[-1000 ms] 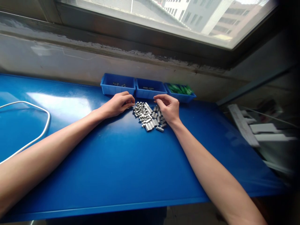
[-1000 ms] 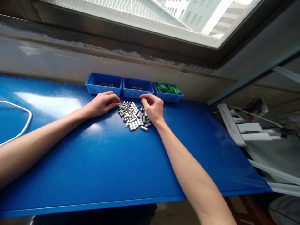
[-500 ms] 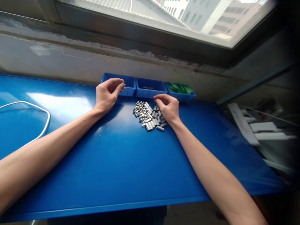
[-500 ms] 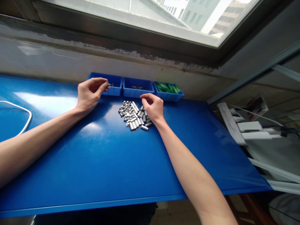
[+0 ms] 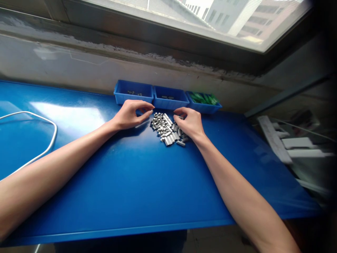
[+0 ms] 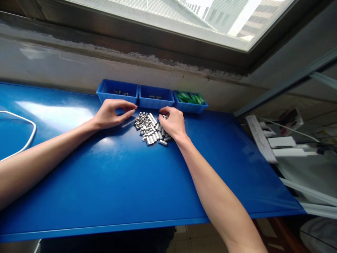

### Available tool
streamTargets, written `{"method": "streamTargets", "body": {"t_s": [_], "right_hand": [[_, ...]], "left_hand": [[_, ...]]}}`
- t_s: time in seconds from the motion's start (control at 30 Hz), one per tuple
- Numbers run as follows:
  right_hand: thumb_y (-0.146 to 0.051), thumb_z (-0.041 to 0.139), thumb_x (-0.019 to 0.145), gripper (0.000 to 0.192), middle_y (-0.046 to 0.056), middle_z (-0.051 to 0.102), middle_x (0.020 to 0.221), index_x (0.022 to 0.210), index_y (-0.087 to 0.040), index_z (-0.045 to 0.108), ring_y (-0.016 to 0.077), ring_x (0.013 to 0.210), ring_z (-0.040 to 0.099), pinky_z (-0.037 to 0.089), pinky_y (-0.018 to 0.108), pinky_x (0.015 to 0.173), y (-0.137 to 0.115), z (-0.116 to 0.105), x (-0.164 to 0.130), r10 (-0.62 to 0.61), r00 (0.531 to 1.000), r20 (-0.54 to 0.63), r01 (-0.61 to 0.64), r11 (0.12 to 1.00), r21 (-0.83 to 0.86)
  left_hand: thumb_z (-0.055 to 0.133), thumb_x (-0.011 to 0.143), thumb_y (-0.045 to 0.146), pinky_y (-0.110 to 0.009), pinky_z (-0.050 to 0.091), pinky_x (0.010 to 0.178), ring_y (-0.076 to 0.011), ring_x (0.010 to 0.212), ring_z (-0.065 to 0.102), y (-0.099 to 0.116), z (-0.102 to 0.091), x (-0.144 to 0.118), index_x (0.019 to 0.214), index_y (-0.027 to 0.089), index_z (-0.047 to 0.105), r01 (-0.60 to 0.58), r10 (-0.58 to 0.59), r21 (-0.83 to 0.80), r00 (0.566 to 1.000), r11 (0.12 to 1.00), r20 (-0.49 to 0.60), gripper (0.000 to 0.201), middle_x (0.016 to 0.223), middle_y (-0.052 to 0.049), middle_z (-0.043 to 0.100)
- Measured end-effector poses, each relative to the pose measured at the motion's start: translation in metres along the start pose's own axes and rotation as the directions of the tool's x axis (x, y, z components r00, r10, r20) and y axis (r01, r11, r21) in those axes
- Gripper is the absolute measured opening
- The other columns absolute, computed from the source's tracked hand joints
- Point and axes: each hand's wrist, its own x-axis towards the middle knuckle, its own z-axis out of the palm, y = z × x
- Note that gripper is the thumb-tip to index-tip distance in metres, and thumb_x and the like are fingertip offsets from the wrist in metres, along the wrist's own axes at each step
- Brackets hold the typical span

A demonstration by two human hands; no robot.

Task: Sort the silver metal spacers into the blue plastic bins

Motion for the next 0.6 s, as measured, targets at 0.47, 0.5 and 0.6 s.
{"method": "streamTargets", "body": {"t_s": [0.47, 0.5, 0.6], "right_hand": [[-0.021, 0.065, 0.094, 0.019, 0.008, 0.082, 0.106, 0.103, -0.021, 0.082, 0.0241, 0.093, 0.077, 0.066, 0.037, 0.08, -0.005, 0.005, -0.002, -0.21, 0.952, -0.221, 0.255, 0.946, 0.199], [-0.023, 0.066, 0.094, 0.018, 0.008, 0.081, 0.106, 0.102, -0.022, 0.082, 0.0238, 0.093, 0.078, 0.066, 0.037, 0.079, -0.007, 0.005, -0.002, -0.206, 0.952, -0.226, 0.258, 0.938, 0.233], [-0.03, 0.071, 0.093, 0.012, 0.007, 0.082, 0.102, 0.096, -0.022, 0.08, 0.0237, 0.09, 0.079, 0.068, 0.036, 0.078, -0.012, 0.005, -0.001, -0.134, 0.969, -0.209, 0.202, 0.914, 0.352]], "left_hand": [[0.066, 0.095, 0.031, -0.026, 0.056, 0.073, -0.0167, 0.078, 0.075, 0.001, -0.002, 0.0, 0.105, 0.015, 0.083, -0.042, 0.038, 0.042, 0.995, 0.998, 0.091, 0.025, 0.095, -0.008, 0.082], [0.067, 0.095, 0.031, -0.026, 0.056, 0.074, -0.0169, 0.08, 0.075, 0.001, -0.002, 0.0, 0.106, 0.015, 0.082, -0.047, 0.043, 0.034, 0.993, 0.998, 0.11, 0.025, 0.097, -0.008, 0.082], [0.068, 0.094, 0.031, -0.028, 0.057, 0.08, -0.0192, 0.088, 0.076, 0.0, -0.002, -0.001, 0.109, 0.015, 0.082, -0.075, 0.072, 0.01, 0.984, 0.997, 0.162, 0.026, 0.104, -0.01, 0.081]]}}
